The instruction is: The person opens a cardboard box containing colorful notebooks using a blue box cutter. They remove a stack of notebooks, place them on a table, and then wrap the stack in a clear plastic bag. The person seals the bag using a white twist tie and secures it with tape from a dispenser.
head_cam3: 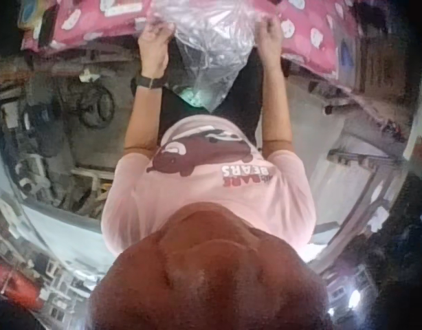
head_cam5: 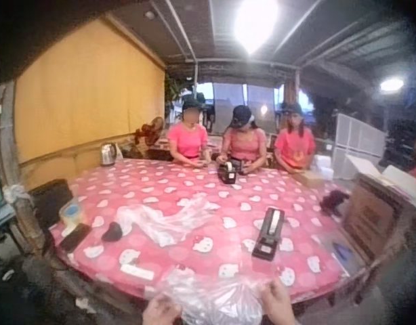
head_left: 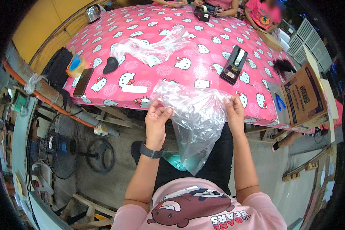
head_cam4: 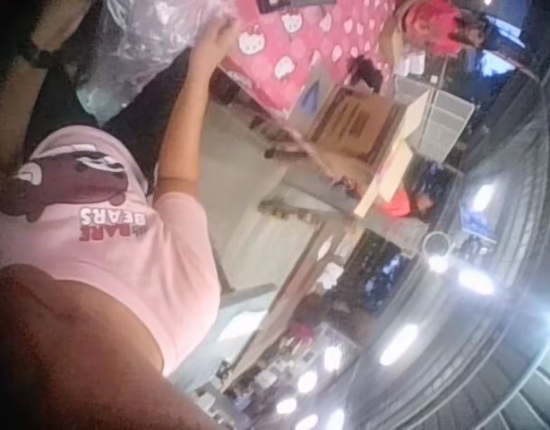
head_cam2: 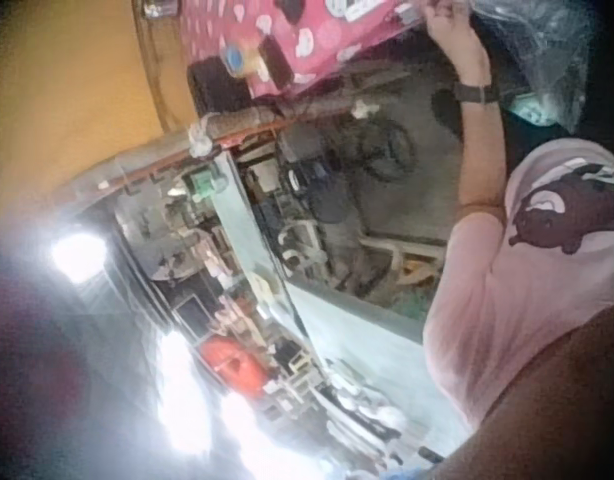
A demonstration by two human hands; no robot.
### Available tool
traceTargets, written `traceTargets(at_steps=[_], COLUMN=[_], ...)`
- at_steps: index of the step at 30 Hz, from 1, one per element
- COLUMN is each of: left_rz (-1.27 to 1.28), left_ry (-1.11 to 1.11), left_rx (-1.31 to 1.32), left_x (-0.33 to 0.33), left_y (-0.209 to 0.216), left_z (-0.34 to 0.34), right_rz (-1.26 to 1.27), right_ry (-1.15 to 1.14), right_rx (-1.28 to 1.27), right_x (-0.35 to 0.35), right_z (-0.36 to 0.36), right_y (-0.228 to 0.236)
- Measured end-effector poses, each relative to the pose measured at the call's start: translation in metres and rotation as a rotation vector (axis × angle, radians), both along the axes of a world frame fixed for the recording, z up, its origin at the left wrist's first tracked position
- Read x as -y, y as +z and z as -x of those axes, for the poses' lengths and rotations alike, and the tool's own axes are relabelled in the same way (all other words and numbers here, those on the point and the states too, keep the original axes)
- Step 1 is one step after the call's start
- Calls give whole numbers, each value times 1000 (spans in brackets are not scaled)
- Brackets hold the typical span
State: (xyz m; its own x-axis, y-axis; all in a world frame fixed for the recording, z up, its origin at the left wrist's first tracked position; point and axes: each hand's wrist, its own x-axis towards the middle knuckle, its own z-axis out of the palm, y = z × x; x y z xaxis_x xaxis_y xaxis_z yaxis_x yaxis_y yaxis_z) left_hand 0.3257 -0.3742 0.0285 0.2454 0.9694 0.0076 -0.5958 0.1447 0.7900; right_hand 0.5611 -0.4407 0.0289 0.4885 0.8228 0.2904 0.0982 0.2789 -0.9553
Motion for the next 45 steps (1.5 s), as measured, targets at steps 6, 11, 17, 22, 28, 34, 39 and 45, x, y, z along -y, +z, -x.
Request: traceTargets(at_steps=[6, 11, 17, 22, 28, 34, 39, 45], left_rz=[-112, 84, 17, -35, -227, -1058, -1292, -1505], left_ry=[-3, -330, -338, -291, -551, -622, -616, -1139], left_rx=[-102, 8, 58, -56, -280, -859, -951, -1390], left_x=[15, 51, 87, 109, 120, 112, 100, 75], left_y=[-6, 1, -2, 7, 16, 27, 3, -69], left_z=[-10, -24, -42, -55, -89, -183, -253, -266], right_rz=[-269, 99, 135, 69, -160, -454, -486, -380], right_ry=[-344, 274, 495, 498, 298, 120, -572, -269], right_rx=[885, 314, -7, -61, -576, -1120, -768, -639], right_x=[39, 49, 78, 102, 128, 221, 320, 367], right_z=[58, 88, 48, 28, -25, -181, -238, -219], right_y=[34, 9, -4, -6, -38, -55, -31, -61])
